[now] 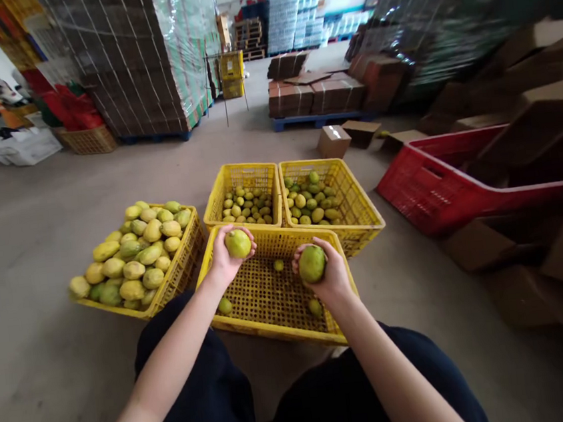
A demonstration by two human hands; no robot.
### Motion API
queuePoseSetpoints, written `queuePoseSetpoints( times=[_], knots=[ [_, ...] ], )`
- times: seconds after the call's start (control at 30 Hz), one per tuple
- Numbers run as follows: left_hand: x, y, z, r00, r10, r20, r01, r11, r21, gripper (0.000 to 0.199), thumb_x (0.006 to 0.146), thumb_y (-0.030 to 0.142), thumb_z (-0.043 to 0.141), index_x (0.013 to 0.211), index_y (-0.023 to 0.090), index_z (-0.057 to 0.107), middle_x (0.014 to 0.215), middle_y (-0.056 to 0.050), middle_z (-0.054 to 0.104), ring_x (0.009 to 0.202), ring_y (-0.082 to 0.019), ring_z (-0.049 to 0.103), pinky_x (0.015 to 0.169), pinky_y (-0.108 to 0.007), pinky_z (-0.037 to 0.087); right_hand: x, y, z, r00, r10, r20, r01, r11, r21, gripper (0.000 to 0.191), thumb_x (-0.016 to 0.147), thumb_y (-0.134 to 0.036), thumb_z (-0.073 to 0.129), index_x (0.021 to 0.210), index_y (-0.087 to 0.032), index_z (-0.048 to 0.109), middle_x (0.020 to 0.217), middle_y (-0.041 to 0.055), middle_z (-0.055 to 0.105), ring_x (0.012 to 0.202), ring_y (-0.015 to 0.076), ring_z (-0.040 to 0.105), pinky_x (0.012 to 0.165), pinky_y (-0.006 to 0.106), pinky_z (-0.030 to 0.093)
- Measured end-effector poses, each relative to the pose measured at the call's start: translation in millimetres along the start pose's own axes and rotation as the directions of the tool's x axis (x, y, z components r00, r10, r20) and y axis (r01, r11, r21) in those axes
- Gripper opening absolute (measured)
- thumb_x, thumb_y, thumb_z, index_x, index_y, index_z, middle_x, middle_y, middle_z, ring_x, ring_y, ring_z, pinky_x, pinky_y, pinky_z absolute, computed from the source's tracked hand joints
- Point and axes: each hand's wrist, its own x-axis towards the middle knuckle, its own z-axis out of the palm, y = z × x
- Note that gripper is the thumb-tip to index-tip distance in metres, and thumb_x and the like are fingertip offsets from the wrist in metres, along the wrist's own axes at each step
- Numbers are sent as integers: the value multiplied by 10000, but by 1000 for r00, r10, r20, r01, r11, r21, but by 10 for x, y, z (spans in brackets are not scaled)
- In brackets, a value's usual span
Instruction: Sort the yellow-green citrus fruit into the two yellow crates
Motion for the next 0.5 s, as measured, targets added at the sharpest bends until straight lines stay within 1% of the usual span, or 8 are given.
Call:
queuePoseSetpoints(
  times=[0.07,0.13,0.23,0.27,0.33,0.4,0.43,0.5],
  knots=[
    [-70,-2,42,987,108,116,-125,980,152,287,799,379,515,680,155,650,672,-66,683,594,-160,649,500,-242,492,-28,20,26,997,-70,-15,70,997,12,242,670,-409,699,570,-208,609,541,10,614,479,144,563,436,249,463],
    [-122,-25,84,961,150,230,-205,950,235,305,763,414,551,663,151,667,687,-83,703,586,-173,659,500,-253,498,-47,45,95,991,-133,-10,133,991,7,243,632,-404,711,538,-202,613,530,8,600,466,140,552,423,251,455],
    [-136,-77,139,945,151,290,-230,937,261,319,746,437,593,640,146,671,686,-84,706,541,-151,634,509,-248,510,-44,114,225,977,-211,19,212,976,-47,253,656,-409,704,538,-199,626,535,8,610,464,132,553,434,251,466],
    [-125,-89,155,953,119,278,-194,946,259,315,753,433,605,646,144,674,679,-80,702,529,-144,625,506,-242,510,-33,142,260,975,-221,30,223,972,-69,259,673,-413,698,543,-199,630,535,8,613,464,134,558,435,253,469],
    [-96,-89,183,975,-31,221,-22,973,232,311,800,426,610,708,140,690,675,-71,694,514,-139,619,488,-236,506,-1,189,307,977,-207,45,210,973,-95,282,681,-431,699,540,-196,634,527,10,611,468,147,578,442,266,484],
    [-73,-58,204,966,-208,151,185,971,152,318,886,423,565,849,142,709,710,-60,698,517,-147,632,484,-249,520,46,210,326,984,-172,46,176,980,-92,301,645,-449,730,525,-191,632,515,11,605,481,165,600,457,286,508],
    [-70,-35,212,956,-267,118,257,962,96,328,929,419,526,915,145,706,731,-57,699,530,-154,646,498,-263,540,73,208,327,986,-161,43,164,983,-79,309,625,-456,750,521,-190,630,510,10,604,491,173,610,470,294,522],
    [-79,12,227,948,-316,46,318,947,-46,352,987,412,455,968,142,679,741,-57,692,574,-169,672,554,-296,583,125,182,317,988,-152,34,153,988,-37,323,600,-467,780,525,-192,628,507,4,605,510,182,628,503,305,548]
  ],
)
